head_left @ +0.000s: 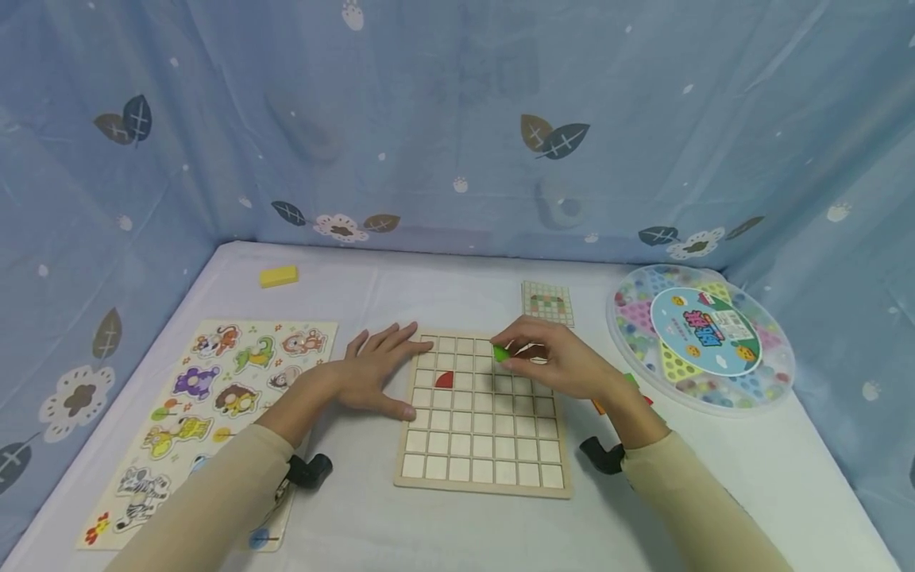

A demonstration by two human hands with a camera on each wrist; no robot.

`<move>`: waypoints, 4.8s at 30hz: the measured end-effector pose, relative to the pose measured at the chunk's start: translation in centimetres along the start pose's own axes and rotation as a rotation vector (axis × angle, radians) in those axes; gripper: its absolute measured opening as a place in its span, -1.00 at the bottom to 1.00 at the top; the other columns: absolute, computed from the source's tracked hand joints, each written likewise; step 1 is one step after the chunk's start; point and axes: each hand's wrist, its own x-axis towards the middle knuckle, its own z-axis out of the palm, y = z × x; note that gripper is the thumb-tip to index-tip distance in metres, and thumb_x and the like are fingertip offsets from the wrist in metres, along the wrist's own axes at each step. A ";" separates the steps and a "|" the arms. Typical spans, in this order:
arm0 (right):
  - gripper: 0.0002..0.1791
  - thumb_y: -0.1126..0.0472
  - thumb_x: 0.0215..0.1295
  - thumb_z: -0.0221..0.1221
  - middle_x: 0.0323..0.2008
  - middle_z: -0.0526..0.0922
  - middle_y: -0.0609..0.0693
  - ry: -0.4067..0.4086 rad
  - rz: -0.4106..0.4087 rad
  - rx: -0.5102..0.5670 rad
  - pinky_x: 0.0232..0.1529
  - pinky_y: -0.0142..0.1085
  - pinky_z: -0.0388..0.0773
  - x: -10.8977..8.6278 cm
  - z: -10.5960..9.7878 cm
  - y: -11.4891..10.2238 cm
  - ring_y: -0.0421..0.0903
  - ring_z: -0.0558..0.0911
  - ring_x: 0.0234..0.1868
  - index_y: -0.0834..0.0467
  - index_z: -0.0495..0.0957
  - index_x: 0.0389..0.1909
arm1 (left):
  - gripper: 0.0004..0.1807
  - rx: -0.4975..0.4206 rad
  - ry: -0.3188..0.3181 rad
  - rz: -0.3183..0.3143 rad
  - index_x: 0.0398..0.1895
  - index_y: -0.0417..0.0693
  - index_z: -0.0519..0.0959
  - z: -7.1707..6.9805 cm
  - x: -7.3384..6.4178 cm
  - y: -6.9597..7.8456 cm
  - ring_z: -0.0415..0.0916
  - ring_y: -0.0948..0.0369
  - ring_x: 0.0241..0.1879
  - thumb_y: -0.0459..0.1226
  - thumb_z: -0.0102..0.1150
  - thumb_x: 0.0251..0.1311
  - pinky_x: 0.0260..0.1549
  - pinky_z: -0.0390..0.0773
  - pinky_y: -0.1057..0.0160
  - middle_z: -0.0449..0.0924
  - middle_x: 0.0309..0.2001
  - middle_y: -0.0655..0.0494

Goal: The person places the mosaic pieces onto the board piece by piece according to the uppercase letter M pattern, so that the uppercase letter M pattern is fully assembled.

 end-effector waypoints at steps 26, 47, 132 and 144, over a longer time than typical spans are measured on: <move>-0.67 0.27 0.41 0.30 0.02 0.66 0.00 -0.088 -0.008 -0.058 0.05 -0.22 0.69 2.6 1.7 -0.5 -0.03 0.70 0.01 0.23 0.59 0.14 | 0.19 -0.003 -0.008 -0.013 0.66 0.34 0.01 -0.2 -0.1 0.3 -0.43 -0.08 0.65 0.40 0.36 0.00 0.46 -0.36 -0.41 -0.36 0.70 0.07; -0.72 0.22 0.38 0.33 -0.04 0.68 -0.07 -0.193 0.093 -0.222 -0.02 -0.33 0.67 4.4 3.1 0.0 -0.11 0.71 -0.07 0.14 0.60 0.06 | 0.19 0.010 -0.006 -0.002 0.66 0.34 -0.01 -0.2 -0.2 0.1 -0.42 -0.08 0.65 0.40 0.35 0.01 0.45 -0.34 -0.43 -0.36 0.70 0.05; -0.73 0.23 0.39 0.32 0.01 0.69 0.06 -0.150 0.150 -0.263 0.05 -0.15 0.68 -0.6 -1.1 -0.7 -0.09 0.68 -0.01 0.16 0.61 0.06 | 0.17 -0.001 0.012 0.022 0.67 0.29 0.01 0.0 -0.2 0.2 -0.43 -0.10 0.65 0.36 0.36 0.06 0.45 -0.38 -0.42 -0.37 0.69 0.03; -0.74 0.24 0.35 0.35 -0.04 0.71 -0.01 -0.098 0.150 -0.351 0.00 -0.12 0.68 -3.3 -2.9 0.1 -0.06 0.68 -0.03 0.13 0.63 0.03 | 0.18 0.009 0.013 0.019 0.67 0.31 -0.02 0.1 -0.3 0.1 -0.43 -0.10 0.65 0.38 0.34 0.06 0.45 -0.37 -0.42 -0.37 0.69 0.04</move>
